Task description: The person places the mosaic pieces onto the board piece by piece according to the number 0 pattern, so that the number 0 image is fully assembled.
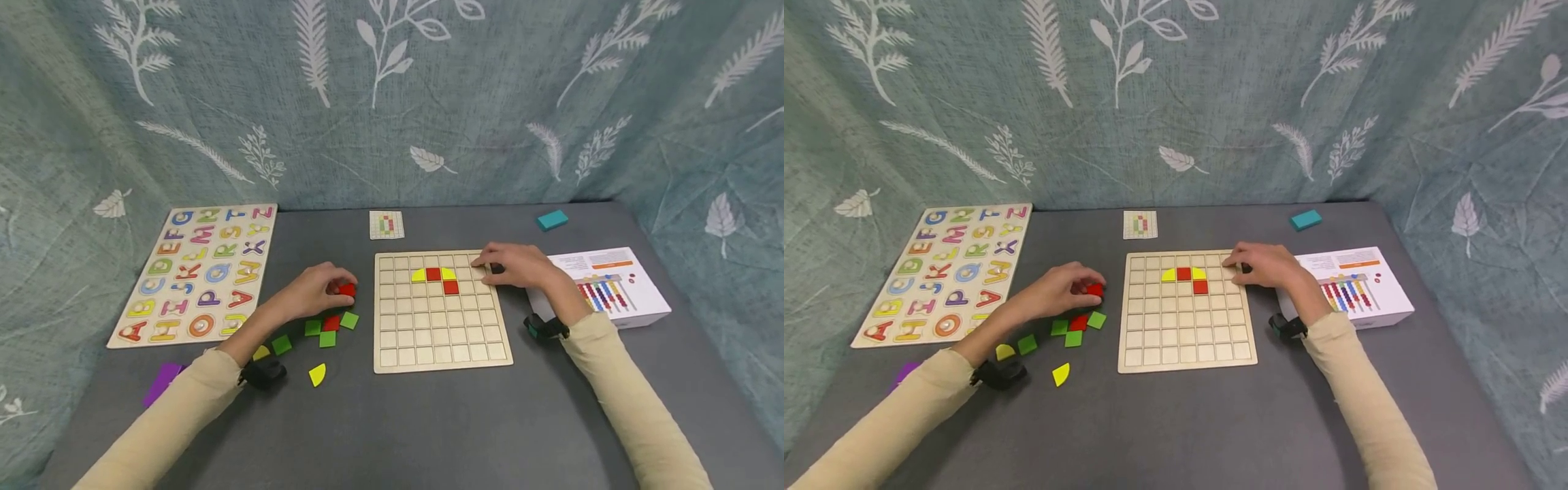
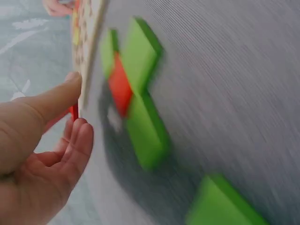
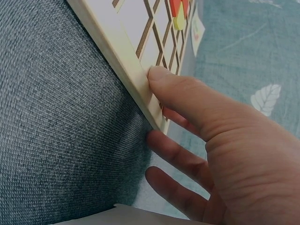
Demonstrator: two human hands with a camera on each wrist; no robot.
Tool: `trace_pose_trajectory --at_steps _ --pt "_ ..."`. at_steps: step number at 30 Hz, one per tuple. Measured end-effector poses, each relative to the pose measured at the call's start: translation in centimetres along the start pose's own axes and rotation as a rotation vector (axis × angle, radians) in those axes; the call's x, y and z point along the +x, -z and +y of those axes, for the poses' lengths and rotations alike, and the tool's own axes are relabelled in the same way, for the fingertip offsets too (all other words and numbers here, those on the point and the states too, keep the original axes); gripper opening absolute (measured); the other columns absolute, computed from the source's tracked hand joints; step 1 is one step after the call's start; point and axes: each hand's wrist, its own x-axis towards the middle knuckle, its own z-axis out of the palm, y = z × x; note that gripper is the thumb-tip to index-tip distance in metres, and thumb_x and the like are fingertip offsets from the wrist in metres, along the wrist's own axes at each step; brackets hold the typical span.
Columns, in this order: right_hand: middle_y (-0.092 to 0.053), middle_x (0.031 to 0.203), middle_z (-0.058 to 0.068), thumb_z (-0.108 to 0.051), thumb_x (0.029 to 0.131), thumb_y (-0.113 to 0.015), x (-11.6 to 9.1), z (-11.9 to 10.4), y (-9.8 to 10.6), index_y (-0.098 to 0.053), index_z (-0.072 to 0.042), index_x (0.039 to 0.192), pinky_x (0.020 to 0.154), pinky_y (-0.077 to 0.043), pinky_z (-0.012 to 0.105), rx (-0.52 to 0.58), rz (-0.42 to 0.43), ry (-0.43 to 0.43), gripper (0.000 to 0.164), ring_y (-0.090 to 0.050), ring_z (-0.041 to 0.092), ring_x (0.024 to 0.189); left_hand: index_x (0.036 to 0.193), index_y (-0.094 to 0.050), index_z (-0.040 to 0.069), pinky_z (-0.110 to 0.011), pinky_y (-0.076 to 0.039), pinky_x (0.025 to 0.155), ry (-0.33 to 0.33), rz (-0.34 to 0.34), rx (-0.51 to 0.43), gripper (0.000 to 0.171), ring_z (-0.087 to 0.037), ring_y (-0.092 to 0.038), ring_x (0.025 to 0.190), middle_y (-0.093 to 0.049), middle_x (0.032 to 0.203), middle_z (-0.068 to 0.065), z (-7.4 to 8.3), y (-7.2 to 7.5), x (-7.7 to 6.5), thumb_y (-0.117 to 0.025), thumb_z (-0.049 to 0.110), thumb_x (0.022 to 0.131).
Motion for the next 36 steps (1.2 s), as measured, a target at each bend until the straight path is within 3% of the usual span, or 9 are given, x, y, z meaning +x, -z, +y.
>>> trace_pose_trajectory --at_steps 7,13,25,36 --pt "-0.058 0.125 0.003 -0.033 0.091 -0.067 0.1 0.2 0.4 -0.063 -0.022 0.129 0.061 -0.033 0.027 -0.007 -0.008 0.0 0.04 -0.057 0.014 0.09 0.119 -0.066 0.006 -0.033 -0.054 0.084 -0.066 -0.011 -0.158 0.035 -0.021 -0.06 0.092 -0.059 0.105 -0.011 4.5 -1.2 2.1 -0.074 0.015 0.086" --pt "-0.058 0.124 0.002 -0.033 0.091 -0.067 0.4 0.0 0.6 -0.063 -0.023 0.129 0.06 -0.032 0.028 -0.014 0.0 0.005 0.04 -0.056 0.013 0.088 0.119 -0.068 0.007 -0.031 -0.052 0.084 -0.136 -0.011 -0.108 0.033 -0.02 -0.061 0.096 -0.061 0.107 -0.008 7.4 -3.0 4.1 -0.072 0.015 0.087" --pt "-0.059 0.122 0.002 -0.034 0.09 -0.068 0.6 -0.2 0.2 -0.064 -0.023 0.127 0.059 -0.034 0.027 -0.021 0.003 0.01 0.039 -0.055 0.013 0.086 0.114 -0.067 0.006 -0.029 -0.052 0.083 -0.132 -0.033 -0.089 0.028 -0.019 -0.067 0.096 -0.068 0.103 -0.004 10.8 -6.0 7.4 -0.07 0.009 0.086" --pt "-0.058 0.125 0.002 -0.034 0.091 -0.067 0.1 0.1 0.1 -0.064 -0.023 0.128 0.06 -0.034 0.027 -0.003 0.0 -0.009 0.039 -0.056 0.014 0.089 0.108 -0.069 0.005 -0.024 -0.045 0.071 -0.144 0.001 0.037 0.023 -0.014 -0.053 0.086 -0.064 0.098 -0.006 12.0 -7.7 8.6 -0.07 0.009 0.086"
